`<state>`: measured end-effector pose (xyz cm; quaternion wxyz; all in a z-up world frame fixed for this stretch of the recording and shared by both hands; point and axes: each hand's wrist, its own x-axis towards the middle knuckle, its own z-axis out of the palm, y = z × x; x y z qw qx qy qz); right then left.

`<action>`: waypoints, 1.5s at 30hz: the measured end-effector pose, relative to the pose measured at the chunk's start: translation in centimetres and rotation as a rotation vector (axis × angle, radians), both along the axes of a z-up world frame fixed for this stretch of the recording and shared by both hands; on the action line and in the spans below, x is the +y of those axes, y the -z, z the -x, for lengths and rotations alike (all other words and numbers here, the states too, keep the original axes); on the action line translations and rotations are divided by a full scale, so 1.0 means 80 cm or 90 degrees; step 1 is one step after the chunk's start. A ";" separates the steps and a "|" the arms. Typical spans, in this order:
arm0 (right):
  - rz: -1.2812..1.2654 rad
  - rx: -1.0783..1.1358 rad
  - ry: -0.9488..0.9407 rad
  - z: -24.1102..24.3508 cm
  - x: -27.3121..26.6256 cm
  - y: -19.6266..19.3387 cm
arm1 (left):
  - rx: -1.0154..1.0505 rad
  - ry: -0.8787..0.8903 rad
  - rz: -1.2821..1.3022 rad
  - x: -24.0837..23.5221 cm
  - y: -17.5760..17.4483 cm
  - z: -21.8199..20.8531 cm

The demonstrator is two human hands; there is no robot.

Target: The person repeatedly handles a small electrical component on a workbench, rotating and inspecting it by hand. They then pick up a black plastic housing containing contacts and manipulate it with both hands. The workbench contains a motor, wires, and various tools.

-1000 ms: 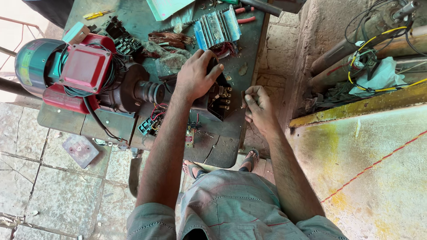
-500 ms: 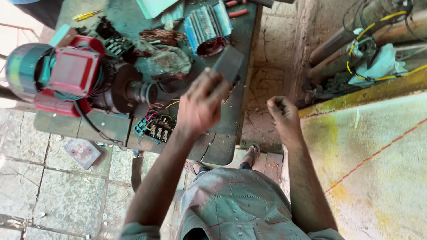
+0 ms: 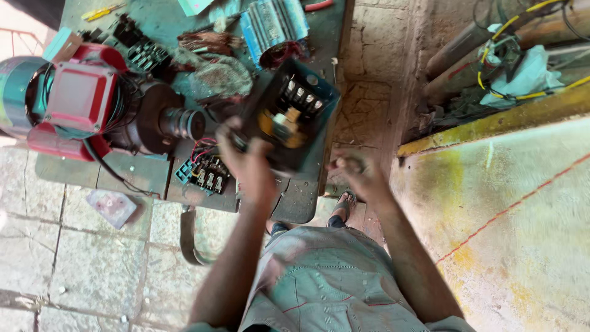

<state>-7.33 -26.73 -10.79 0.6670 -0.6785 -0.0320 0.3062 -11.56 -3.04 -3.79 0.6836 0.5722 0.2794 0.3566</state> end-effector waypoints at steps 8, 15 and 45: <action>-0.044 -0.123 0.000 0.025 0.034 0.022 | 0.000 0.011 0.149 -0.080 0.099 0.056; -0.058 -0.090 0.057 -0.009 0.035 0.050 | 0.224 0.294 0.104 -0.048 0.058 0.124; -0.211 -0.011 0.029 0.053 0.004 -0.139 | -0.065 0.374 0.580 0.016 -0.127 0.097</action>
